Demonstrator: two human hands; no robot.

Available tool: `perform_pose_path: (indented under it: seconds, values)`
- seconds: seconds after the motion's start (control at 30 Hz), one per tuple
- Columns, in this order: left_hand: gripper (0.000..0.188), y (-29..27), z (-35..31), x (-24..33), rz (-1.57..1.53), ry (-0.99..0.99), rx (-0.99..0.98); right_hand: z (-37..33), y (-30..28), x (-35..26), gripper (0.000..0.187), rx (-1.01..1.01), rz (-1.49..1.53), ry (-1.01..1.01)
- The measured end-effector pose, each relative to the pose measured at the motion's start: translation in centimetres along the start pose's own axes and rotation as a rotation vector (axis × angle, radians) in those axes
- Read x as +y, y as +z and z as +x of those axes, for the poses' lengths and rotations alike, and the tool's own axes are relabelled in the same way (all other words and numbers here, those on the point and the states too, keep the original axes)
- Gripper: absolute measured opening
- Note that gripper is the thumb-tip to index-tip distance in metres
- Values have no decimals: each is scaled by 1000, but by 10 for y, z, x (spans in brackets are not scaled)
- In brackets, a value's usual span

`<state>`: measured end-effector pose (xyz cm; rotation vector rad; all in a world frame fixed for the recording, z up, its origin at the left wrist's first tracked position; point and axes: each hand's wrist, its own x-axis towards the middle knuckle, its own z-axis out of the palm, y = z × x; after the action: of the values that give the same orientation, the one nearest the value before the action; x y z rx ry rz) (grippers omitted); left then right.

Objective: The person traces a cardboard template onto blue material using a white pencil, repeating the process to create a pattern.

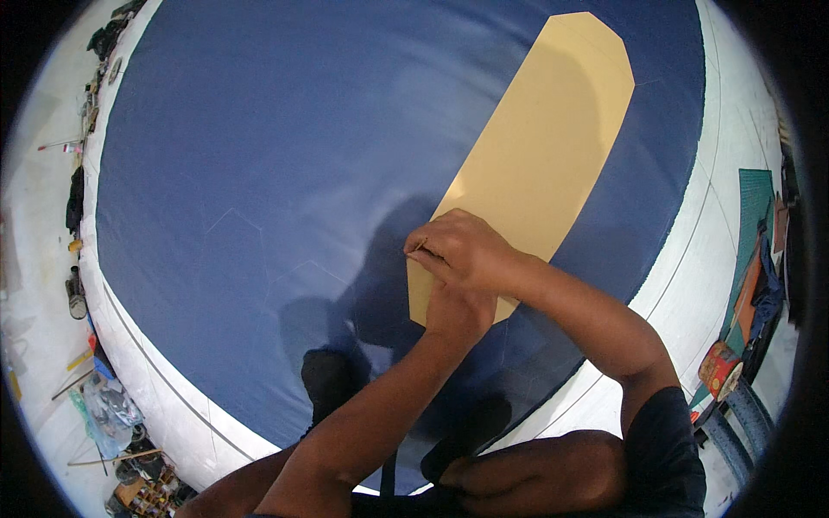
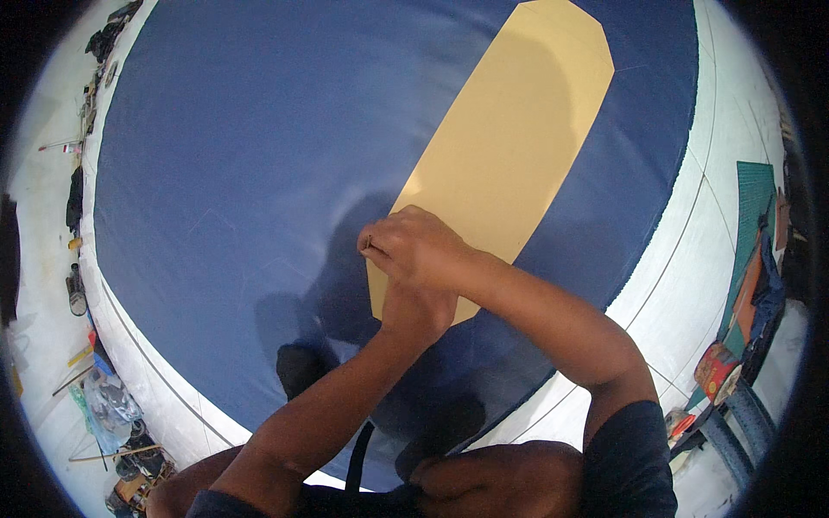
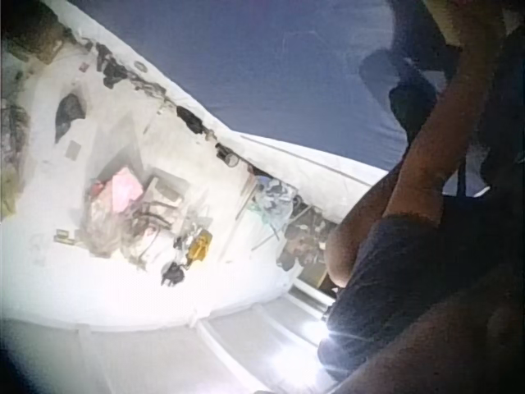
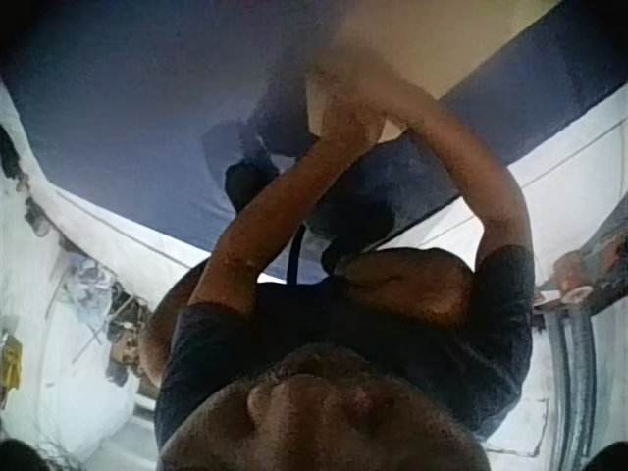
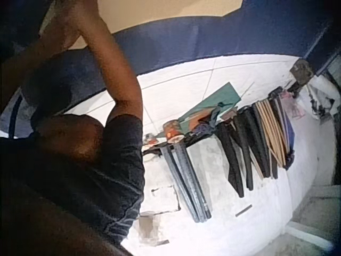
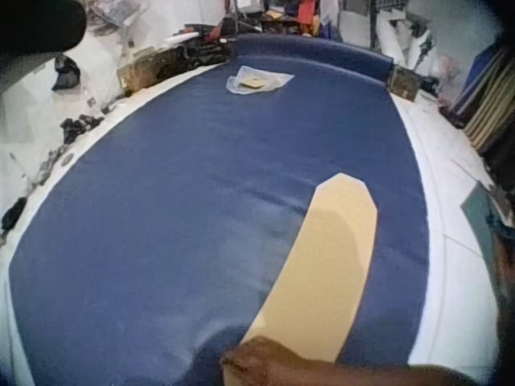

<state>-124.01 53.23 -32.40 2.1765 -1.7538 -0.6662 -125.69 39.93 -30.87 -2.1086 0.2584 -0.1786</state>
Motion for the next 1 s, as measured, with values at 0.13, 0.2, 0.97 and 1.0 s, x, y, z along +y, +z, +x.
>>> perform_pose_path:
  seconds: [0.13,0.2,0.97,1.0]
  values:
    - [35,4,-2,-1,-50,-73,-19,3,-2,-2,20,-102,-61,17]
    - [39,-8,3,3,89,-7,-41,4,-12,0,21,-116,-129,105]
    - [46,-61,52,34,158,64,15,35,-166,89,32,357,-268,393]
    - [44,-62,74,38,102,113,98,33,-167,95,32,367,-274,375]
